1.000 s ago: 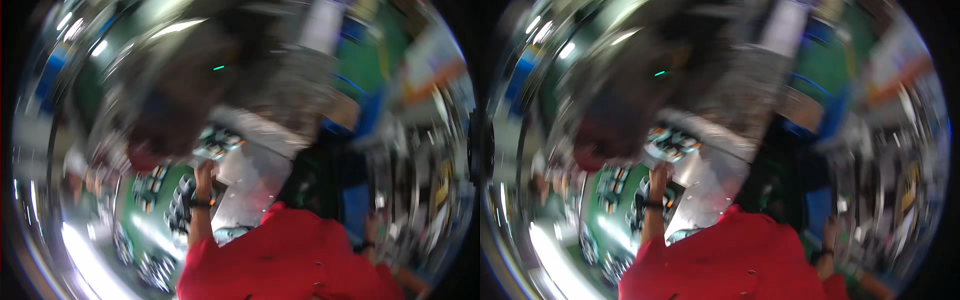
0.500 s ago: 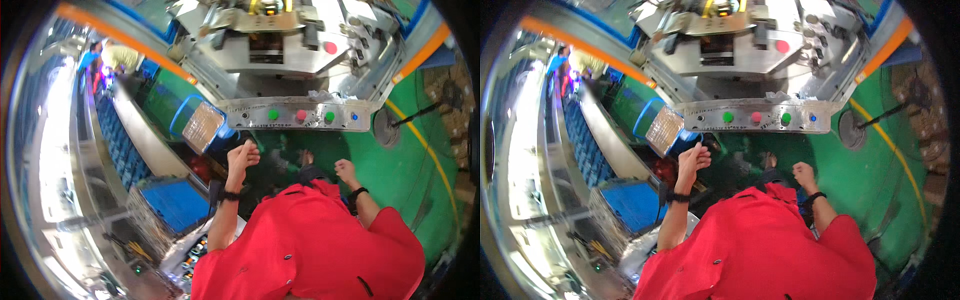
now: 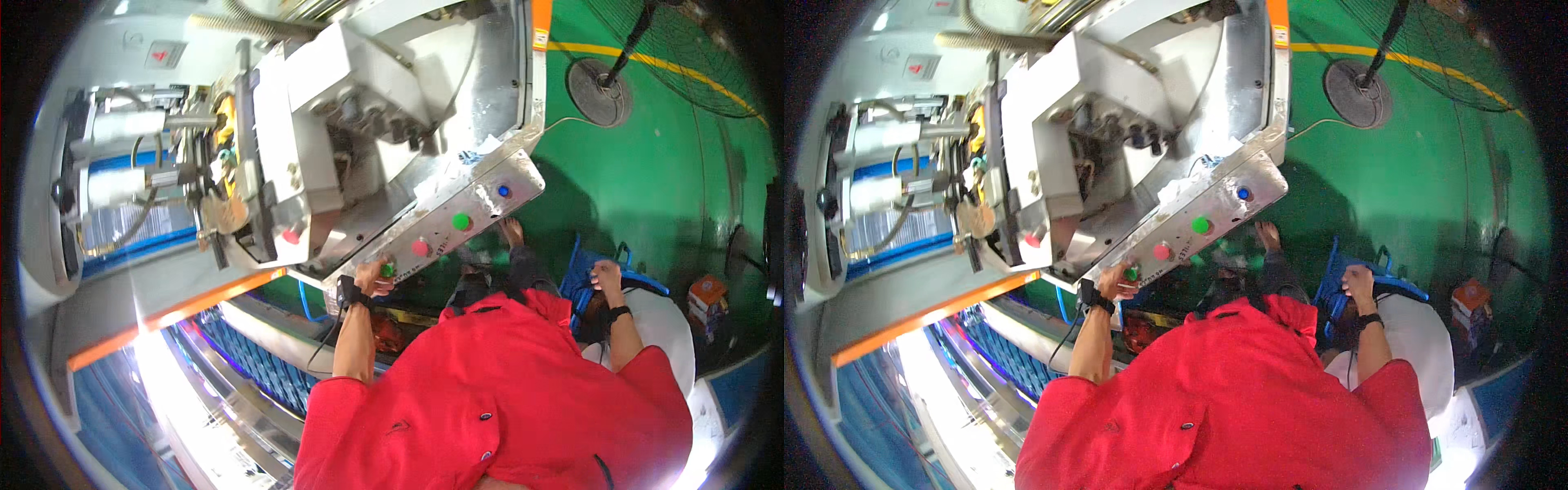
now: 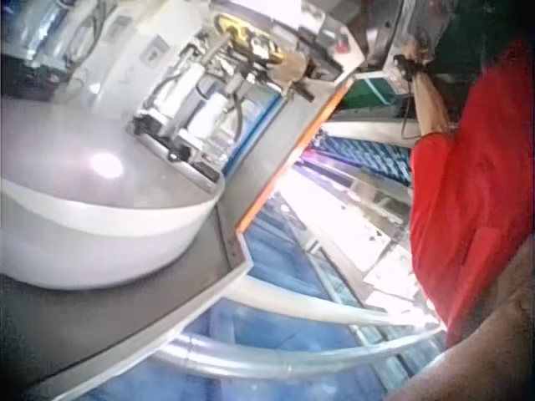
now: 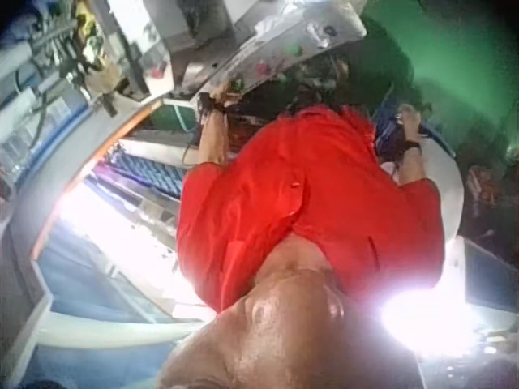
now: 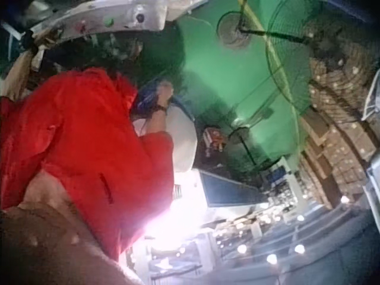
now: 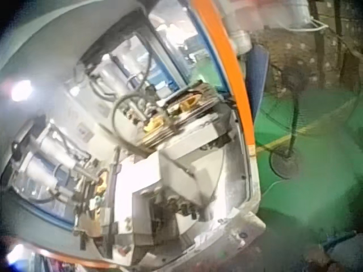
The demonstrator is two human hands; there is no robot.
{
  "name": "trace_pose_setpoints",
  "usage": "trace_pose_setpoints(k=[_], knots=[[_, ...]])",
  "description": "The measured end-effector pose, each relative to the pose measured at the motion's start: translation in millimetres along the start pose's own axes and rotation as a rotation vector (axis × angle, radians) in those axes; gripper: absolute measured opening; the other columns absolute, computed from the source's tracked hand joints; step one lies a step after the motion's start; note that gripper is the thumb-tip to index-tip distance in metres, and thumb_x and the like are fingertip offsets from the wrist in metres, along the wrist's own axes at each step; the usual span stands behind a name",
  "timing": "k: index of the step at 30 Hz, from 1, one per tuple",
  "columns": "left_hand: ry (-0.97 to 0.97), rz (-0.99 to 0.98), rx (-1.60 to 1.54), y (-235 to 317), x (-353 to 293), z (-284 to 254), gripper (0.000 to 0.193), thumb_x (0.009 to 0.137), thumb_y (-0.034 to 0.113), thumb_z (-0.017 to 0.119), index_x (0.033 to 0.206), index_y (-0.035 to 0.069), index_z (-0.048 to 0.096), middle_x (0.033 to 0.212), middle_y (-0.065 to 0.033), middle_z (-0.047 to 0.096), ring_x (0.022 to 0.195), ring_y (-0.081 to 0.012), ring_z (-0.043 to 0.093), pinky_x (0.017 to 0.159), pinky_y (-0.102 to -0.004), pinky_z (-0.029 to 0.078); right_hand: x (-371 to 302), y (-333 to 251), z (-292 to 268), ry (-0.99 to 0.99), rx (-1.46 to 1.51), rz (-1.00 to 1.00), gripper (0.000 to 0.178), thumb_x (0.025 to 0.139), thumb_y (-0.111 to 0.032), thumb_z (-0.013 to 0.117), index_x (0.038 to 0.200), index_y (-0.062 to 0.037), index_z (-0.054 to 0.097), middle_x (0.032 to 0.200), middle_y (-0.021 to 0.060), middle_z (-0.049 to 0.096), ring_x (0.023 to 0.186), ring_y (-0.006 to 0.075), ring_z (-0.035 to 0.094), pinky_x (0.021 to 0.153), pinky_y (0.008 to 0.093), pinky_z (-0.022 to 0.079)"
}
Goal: Operate a sole pressing machine and place finished shoes on a conveyor belt.
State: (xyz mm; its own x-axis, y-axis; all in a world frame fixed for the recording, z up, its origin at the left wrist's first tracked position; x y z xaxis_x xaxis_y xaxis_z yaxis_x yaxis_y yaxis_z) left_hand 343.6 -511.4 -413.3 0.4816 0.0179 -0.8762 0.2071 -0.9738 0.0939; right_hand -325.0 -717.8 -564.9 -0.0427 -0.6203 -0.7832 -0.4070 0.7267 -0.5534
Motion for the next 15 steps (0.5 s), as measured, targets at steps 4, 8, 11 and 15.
trace_pose_setpoints(k=[4,8,11,15], knots=[[-0.133,-0.175,0.071,-7.7,15.8,6.2,0.052,0.084,0.041,0.058,0.108,-0.005,0.058,0.102,-0.0232,0.067,0.086,-0.0389,0.069,0.071,-0.0525,0.058,-23.3,62.1,22.2,0.021,0.038,0.162,0.016,0.085,-0.009,0.055,0.097,-0.0051,0.065,0.071,0.0066,0.065,0.050,0.0146,0.059,0.041,0.0290,0.049],[-0.207,-0.245,0.018,-9.5,22.9,11.2,0.048,0.083,0.035,0.059,0.106,-0.007,0.055,0.094,-0.0236,0.068,0.078,-0.0386,0.070,0.067,-0.0533,0.059,-40.5,84.2,51.1,-0.014,0.080,0.221,0.016,0.086,-0.010,0.055,0.099,-0.0073,0.064,0.071,0.0060,0.064,0.050,0.0147,0.060,0.042,0.0291,0.049],[-0.192,-0.184,0.044,-7.0,30.1,12.5,0.050,0.084,0.036,0.058,0.107,-0.009,0.055,0.090,-0.0286,0.067,0.077,-0.0403,0.070,0.062,-0.0501,0.060,-50.0,80.4,72.2,-0.077,0.235,0.278,0.021,0.085,-0.007,0.054,0.102,-0.0030,0.066,0.073,0.0084,0.067,0.053,0.0155,0.063,0.043,0.0287,0.051],[-0.156,-0.126,0.000,3.2,18.8,19.8,0.041,0.079,0.025,0.066,0.096,-0.012,0.058,0.079,-0.0296,0.065,0.066,-0.0387,0.069,0.054,-0.0452,0.061,-54.2,103.6,70.1,-0.031,0.220,0.348,0.020,0.087,-0.012,0.057,0.104,-0.0032,0.063,0.075,0.0083,0.066,0.053,0.0159,0.062,0.044,0.0288,0.051]])
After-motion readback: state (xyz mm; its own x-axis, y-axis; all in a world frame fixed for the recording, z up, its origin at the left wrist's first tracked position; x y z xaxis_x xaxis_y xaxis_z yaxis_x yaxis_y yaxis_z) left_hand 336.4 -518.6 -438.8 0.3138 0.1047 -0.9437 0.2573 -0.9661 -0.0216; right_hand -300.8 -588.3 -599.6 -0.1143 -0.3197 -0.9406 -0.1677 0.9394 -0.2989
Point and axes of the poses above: each hand's wrist, its own x-axis towards the middle knuckle, its own z-axis out of the palm, y = z × x, the point moved 10 cm from there along x, towards the middle knuckle
